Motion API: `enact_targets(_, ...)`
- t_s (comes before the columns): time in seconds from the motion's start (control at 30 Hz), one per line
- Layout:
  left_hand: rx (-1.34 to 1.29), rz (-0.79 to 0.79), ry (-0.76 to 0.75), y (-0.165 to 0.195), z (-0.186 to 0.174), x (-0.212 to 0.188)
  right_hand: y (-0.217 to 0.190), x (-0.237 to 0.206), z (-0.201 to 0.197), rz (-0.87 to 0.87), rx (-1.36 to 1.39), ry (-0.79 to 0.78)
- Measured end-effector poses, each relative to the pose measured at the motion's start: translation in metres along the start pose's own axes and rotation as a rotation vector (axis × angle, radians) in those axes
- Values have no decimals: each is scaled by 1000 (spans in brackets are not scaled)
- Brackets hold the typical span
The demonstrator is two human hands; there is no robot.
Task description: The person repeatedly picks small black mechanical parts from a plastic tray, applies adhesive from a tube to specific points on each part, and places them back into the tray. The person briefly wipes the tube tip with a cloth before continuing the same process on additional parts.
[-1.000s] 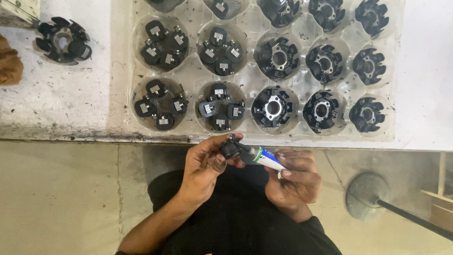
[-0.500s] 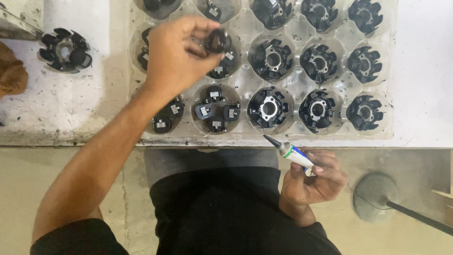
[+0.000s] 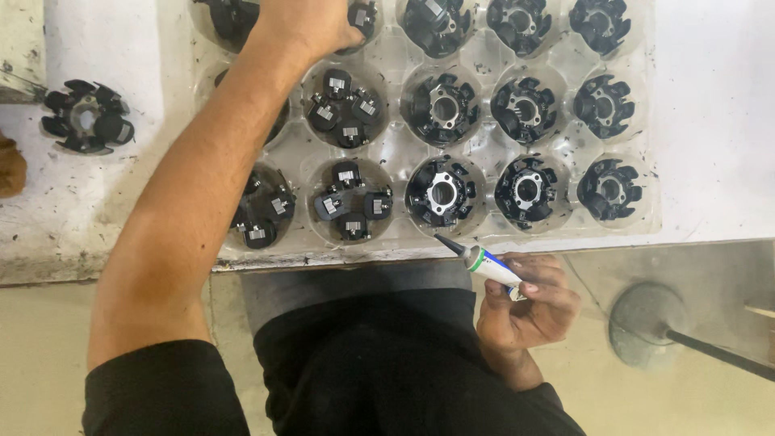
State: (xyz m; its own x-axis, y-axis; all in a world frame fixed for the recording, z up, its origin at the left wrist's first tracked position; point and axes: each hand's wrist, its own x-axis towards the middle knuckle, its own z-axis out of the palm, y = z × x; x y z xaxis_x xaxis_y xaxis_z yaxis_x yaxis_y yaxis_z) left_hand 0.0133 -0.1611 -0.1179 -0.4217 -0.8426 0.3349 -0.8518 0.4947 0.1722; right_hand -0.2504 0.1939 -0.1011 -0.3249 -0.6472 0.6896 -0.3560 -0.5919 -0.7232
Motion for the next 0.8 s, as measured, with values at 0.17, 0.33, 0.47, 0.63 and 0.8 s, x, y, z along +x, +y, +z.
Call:
enact_targets(0.17,-61,27,-58,1,2,9,4,1,2,-5,14,-4)
enact_targets(0.33,-67,-10,-88,9,-9,12,4,2,1,4,-6,-26)
enact_targets(0.47,-26,32,-29,20,-25,15,3,6,0,11,6,-35)
enact_targets(0.63,-172,-119,-65,72,-31,40,3,8,-2,4,33,-15)
enact_targets(0.8,-152,102,169,103,-21,53,2,6,-7,9,23,-30)
